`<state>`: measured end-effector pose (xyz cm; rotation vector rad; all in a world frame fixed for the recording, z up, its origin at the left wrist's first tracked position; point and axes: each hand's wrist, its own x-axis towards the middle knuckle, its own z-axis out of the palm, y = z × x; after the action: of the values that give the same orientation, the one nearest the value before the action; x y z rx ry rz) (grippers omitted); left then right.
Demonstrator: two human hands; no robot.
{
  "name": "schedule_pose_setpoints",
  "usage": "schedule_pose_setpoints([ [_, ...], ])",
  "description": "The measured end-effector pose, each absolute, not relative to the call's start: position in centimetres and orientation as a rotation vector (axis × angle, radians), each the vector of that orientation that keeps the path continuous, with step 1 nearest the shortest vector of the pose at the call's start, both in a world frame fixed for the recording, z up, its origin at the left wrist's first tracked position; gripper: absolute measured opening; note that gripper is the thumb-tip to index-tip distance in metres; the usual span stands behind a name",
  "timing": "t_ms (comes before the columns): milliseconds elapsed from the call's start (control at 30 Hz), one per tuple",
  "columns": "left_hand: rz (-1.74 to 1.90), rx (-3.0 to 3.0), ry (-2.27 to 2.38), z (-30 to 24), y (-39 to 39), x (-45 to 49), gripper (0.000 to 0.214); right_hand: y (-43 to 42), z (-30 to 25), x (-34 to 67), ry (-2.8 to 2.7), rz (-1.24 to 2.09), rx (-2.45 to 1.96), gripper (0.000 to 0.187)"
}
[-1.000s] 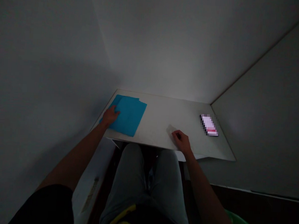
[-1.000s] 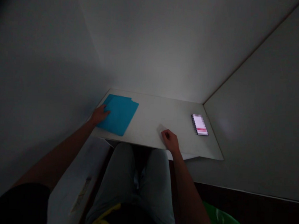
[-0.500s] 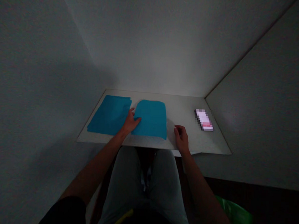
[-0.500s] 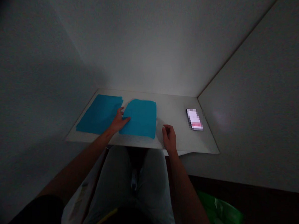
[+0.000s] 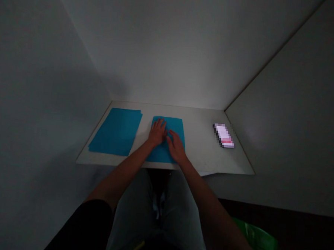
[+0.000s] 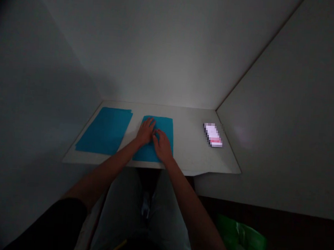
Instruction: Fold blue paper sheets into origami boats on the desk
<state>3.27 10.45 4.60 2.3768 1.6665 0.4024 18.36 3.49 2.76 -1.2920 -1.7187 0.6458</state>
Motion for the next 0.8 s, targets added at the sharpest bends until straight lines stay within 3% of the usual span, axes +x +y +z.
schedule_pose_setpoints([
  [233,0.376,2.351,1.699,2.4,11.9,3.4,0.073,11.3,0.5,16.0,-1.859,0.626,-1.453,0.089],
  [400,0.331,2.295,1.773,2.7,13.2,3.2,0.073,13.6,-0.2,17.6,-1.979,0.577,-1.527,0.086],
  [667,0.31,2.326,1.871,2.6,14.7,2.2,0.097,15.5,0.6,21.3,-2.147,0.296,-1.911,0.086],
  [800,0.334,2.335,1.873,2.3,14.8,2.4,0.099,14.0,1.0,22.7,-2.18,0.198,-1.954,0.084],
])
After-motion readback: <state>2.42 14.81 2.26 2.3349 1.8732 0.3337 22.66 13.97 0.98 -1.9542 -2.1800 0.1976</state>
